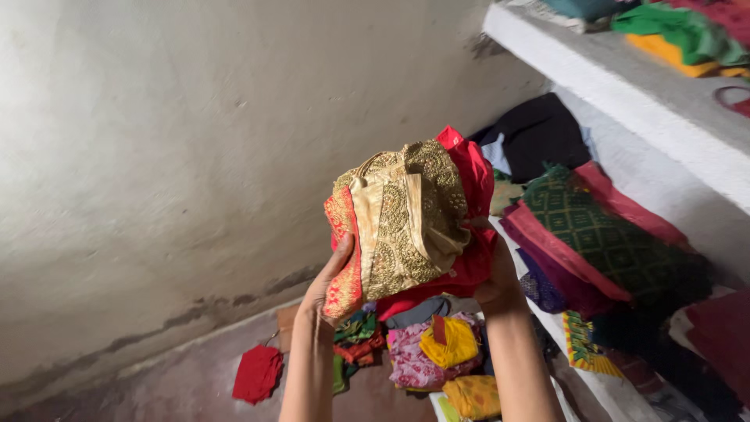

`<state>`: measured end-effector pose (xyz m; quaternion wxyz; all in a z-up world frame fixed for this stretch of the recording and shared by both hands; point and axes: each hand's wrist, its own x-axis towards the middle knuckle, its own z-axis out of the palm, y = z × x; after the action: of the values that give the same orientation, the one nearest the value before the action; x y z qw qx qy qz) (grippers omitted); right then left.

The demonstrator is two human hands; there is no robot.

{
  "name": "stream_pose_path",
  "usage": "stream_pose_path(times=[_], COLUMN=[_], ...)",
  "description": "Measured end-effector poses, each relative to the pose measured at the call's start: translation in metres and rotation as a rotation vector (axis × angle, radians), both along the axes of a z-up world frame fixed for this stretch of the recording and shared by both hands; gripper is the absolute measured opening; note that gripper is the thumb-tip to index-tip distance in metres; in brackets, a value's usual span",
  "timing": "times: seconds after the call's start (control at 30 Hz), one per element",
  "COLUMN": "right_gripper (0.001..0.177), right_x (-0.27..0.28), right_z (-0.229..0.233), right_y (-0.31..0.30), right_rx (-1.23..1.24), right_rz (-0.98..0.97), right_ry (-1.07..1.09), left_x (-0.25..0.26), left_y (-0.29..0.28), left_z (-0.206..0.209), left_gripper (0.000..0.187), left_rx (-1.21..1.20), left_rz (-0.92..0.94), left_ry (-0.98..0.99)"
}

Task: The person sits on the floor and folds various colorful garments by hand, then stacks them on a nearby ledge. The person handles multiple items one at a time, including shirts and patterned fabrics, and places them in a neat pile.

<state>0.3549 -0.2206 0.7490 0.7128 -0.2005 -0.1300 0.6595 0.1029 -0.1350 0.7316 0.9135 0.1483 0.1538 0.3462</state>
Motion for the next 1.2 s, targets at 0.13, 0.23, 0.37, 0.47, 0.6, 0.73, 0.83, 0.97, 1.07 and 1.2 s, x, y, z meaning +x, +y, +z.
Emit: stream_pose_path(times=[0.13,0.23,0.37,0.47,0.6,0.73,0.83,0.97,1.07,1.2], right_gripper=[0.042,0.036,0.029,0.032,0.036,0.040,0.040,0.040,0.037,0.041], right_x=[0.035,0.072,0.124,0.163,0.228,0.305,0.368,0.457,0.515,0.565], right_z=[0.014,0.025,0.063,0.102,0.174,0.237,0.267,0.303,0.332,0.360], right_y=[-0.015,-0.031,-0.063,-0.090,-0.128,-0.164,-0.189,-0.212,-0.214,-0.196], right_rx=[-0.066,-0.100,-0.184,-0.249,-0.169,-0.360,-0.293,-0.469,-0.637,-0.731], right_rz=[-0.110,-0.135,-0.268,-0.339,-0.488,-0.620,-0.688,-0.721,-0.833,-1.171], right_ry=[-0.125,-0.266,-0.412,-0.461,-0.613,-0.766,-0.868,-1.021,-1.294,-1.552], left_x=[0.018,0.040,0.095,0.150,0.236,0.328,0.405,0.507,0.594,0.698], left_y=[0.008,0.002,-0.018,-0.024,-0.045,-0.064,-0.078,-0.093,-0.096,-0.106], left_z=[0.036,0.069,0.105,0.122,0.156,0.195,0.217,0.224,0.226,0.231], left_gripper=[0.069,0.071,0.072,0.068,0.063,0.061,0.061,0.056,0.054,0.074], left_rx=[0.226,0.408,0.438,0.542,0.594,0.671,0.720,0.809,0.795,0.684], left_rz=[0.097,0.096,0.053,0.076,0.010,-0.058,-0.087,-0.123,-0.135,0.014], left_ry=[0.228,0.428,0.595,0.500,0.265,0.112,-0.008,-0.136,-0.083,-0.085])
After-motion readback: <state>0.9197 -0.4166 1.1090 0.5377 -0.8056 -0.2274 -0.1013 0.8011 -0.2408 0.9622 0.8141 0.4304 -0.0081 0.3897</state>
